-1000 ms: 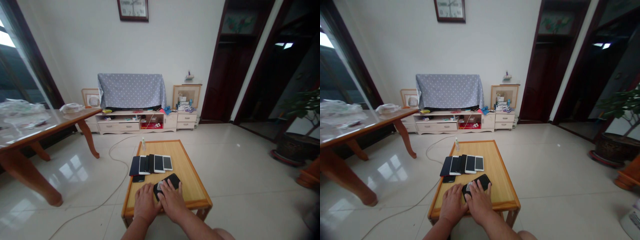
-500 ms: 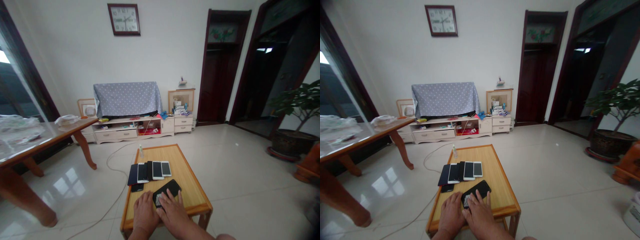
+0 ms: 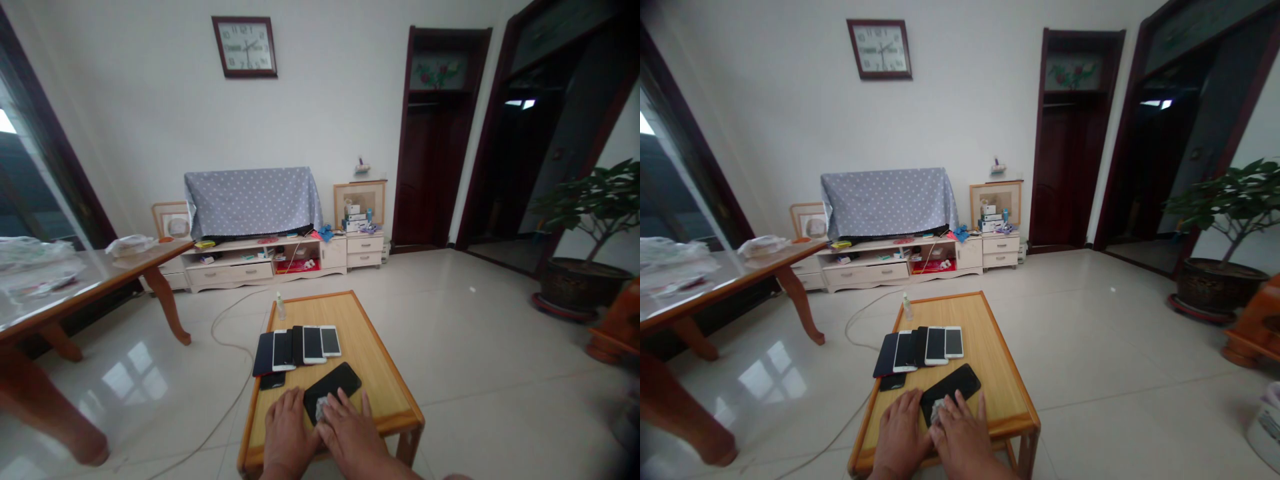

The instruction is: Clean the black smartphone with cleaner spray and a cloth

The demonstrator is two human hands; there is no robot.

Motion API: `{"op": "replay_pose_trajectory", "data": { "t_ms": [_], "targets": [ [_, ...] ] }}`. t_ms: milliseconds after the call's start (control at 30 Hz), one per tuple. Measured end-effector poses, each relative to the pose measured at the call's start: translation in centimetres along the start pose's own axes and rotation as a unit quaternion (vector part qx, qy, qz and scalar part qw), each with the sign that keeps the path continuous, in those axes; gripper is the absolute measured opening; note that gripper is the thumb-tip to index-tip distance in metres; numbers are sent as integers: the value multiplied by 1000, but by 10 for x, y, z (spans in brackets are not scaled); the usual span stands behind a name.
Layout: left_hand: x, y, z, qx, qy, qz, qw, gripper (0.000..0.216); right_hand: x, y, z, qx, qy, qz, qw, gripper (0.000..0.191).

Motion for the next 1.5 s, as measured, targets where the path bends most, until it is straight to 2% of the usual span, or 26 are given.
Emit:
{"op": "replay_pose_trajectory", "data": {
  "t_ms": [133,200,400,467,600,667,767,833,967,1167,1367,1500],
  "targets": [
    [3,2,2,0,4,13,1000,71,15,-10,32,-110,63,18,992,50],
    [3,3,2,1,2,17,1000,71,17,-11,35,-130,71,19,989,51],
    [4,3,0,5,3,-5,1000,66,2,-3,-5,3,-9,-11,1000,45],
    [5,3,1,7,7,-3,1000,67,6,-7,-2,-14,0,1,1000,45],
    [7,5,2,7,17,6,1000,70,16,-15,17,-96,43,22,994,50],
    [7,5,2,8,21,4,1000,70,15,-16,12,-71,36,15,997,50],
    [3,4,-3,21,18,-13,1000,67,6,-15,-11,0,3,-13,1000,48],
    [1,3,-6,27,15,-19,999,66,2,-16,-25,22,-8,-23,999,47],
    [0,4,-7,19,17,-8,1000,60,3,-24,-36,33,-9,-16,999,48],
    [0,4,-8,27,14,-6,1000,63,4,-22,-33,46,-4,-27,999,50],
    [0,3,-8,26,23,-17,999,55,3,-33,-43,36,3,-11,999,49],
    [3,4,-6,29,31,-15,999,55,4,-30,-41,37,7,-15,999,52]
  ]
}}
Point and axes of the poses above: each hand's wrist, its own y-axis away from the middle knuckle, its own x-axis out of the back of the hand, z = x × y, the point moved 5 cm from there along -y, towards the middle knuckle, and after that the axes turned 11 degrees about y, right-handed, at the moved point
